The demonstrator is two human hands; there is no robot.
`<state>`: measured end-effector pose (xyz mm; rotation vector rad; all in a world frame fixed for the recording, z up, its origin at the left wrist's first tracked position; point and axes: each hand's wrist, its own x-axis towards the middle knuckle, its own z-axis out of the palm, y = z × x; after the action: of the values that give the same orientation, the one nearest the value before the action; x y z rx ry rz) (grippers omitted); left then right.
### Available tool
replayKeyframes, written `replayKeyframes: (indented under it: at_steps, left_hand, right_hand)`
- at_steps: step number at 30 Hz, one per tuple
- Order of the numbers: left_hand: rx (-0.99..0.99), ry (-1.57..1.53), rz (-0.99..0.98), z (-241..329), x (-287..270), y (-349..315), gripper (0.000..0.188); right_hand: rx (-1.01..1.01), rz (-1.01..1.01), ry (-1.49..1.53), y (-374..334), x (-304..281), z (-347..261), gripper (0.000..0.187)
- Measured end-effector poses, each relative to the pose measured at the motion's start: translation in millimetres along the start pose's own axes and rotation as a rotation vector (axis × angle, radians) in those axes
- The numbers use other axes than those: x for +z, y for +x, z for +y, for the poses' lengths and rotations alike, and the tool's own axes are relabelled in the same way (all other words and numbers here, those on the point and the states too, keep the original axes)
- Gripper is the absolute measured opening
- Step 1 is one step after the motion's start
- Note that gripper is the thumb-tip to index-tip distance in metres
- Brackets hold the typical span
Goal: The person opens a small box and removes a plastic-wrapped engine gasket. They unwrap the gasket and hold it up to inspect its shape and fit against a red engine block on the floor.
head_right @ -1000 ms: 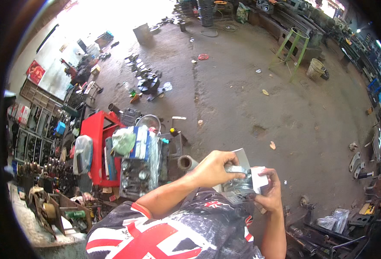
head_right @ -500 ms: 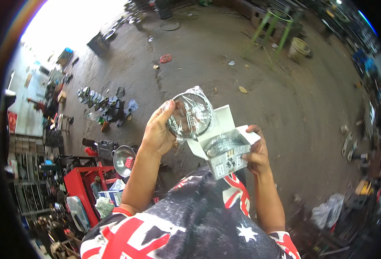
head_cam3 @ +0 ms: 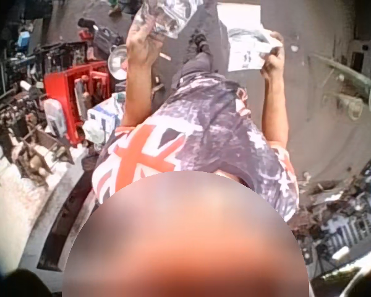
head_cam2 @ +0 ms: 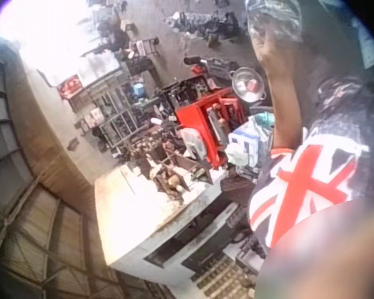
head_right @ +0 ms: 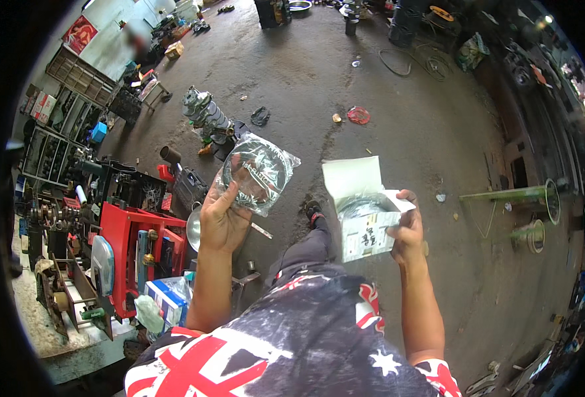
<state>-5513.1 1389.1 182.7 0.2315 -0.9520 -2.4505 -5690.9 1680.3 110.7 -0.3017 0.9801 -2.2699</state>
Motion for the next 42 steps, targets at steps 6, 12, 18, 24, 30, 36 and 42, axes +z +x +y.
replayKeyframes:
  at_steps: [6,12,18,24,30,36,42]
  left_hand:
    - [-0.084,-0.110,0.024,32,-39,170,0.047]
    - [-0.128,-0.221,0.092,58,-69,337,0.053]
    - [-0.063,-0.035,0.251,93,-134,507,0.054]
    - [0.151,0.479,0.617,147,-211,649,0.038]
    - [0.270,1.138,1.050,233,-316,704,0.040]
    - [0.315,1.458,1.081,321,-395,781,0.020]
    - [0.398,1.548,0.502,460,-438,956,0.018]
  right_hand:
    - [-0.003,0.160,-0.038,162,28,4,0.075]
    - [-0.011,0.209,-0.001,303,39,9,0.075]
    - [-0.031,0.158,0.057,488,43,40,0.076]
    - [0.126,-0.039,0.045,736,118,57,0.074]
    - [0.282,-0.378,-0.007,991,264,122,0.071]
    - [0.354,-0.424,0.027,1173,382,231,0.069]
    - [0.313,-0.307,0.016,1311,472,281,0.065]
